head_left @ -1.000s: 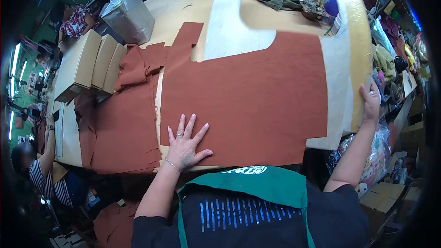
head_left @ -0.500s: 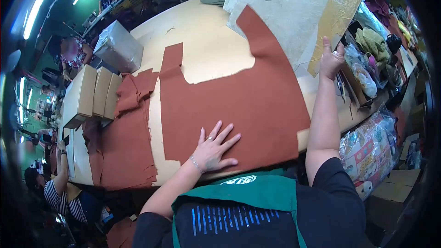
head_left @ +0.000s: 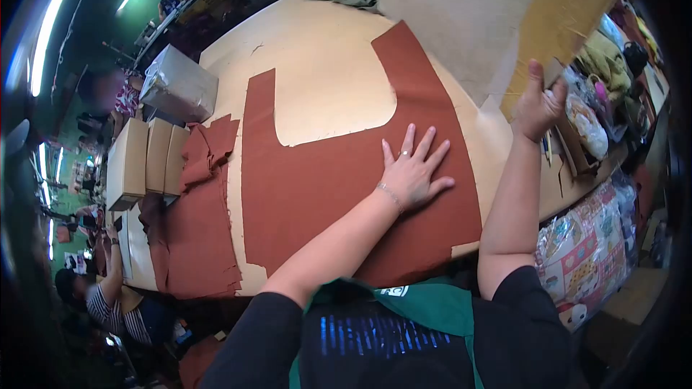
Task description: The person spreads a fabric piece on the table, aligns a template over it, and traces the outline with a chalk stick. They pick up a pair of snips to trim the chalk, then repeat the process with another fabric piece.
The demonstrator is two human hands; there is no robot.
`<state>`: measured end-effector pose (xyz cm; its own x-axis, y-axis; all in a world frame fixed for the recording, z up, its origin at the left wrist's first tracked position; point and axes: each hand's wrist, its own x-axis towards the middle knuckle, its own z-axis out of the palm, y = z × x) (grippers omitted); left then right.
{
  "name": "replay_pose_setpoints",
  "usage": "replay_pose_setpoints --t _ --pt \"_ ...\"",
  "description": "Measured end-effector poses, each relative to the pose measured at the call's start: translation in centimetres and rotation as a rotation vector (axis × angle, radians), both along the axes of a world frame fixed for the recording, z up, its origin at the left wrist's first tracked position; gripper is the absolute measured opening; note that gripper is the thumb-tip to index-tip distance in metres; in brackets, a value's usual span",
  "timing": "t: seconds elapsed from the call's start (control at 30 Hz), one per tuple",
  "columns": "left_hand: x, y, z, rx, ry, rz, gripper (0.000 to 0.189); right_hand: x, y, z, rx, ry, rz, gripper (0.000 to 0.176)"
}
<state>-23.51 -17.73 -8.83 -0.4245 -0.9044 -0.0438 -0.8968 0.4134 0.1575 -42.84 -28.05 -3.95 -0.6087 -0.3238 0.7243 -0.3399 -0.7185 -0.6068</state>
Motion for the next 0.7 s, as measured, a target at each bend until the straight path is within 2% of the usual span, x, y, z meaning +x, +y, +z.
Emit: replay_pose_setpoints --t 0.03,0.07,0.2,0.3,0.37,0.43,0.57,0.63,0.7 --pt "-0.4 -1.2 -0.5 0.011 0.014 0.05 0.068 0.2 0.0 0.1 -0.034 -0.042 0.022 0.017" --pt "-0.4 -1.9 -0.5 0.008 0.02 0.061 0.068 0.0 -0.2 -0.1 -0.032 0.007 -0.036 0.016" --pt "-0.2 -3.3 -0.5 0.019 0.029 0.08 0.069 -0.2 0.1 -0.8 0.055 0.062 -0.023 0.014" --pt "0.1 -4.8 -0.4 0.028 0.043 0.118 0.07 -0.1 -0.1 -0.5 0.033 0.013 0.169 0.018" --pt "0.3 -5.8 -0.3 0.033 0.043 0.146 0.07 0.2 0.0 -0.1 0.092 0.06 0.149 0.021" --pt "0.4 -5.2 -0.8 0.051 0.06 0.136 0.073 -0.2 0.1 -0.6 0.174 0.04 0.19 0.022" --pt "0.1 -2.3 0.9 0.142 0.048 0.11 0.075 -0.5 -0.1 -0.6 0.151 -0.002 0.183 0.023" --pt "0.5 -3.7 0.6 -0.051 0.117 0.196 0.073 -0.7 0.0 -0.7 0.195 0.006 0.142 0.022" --pt "1.1 -7.4 1.6 -0.108 0.186 0.288 0.073 -0.9 0.0 -0.8 0.195 -0.002 0.14 0.022"
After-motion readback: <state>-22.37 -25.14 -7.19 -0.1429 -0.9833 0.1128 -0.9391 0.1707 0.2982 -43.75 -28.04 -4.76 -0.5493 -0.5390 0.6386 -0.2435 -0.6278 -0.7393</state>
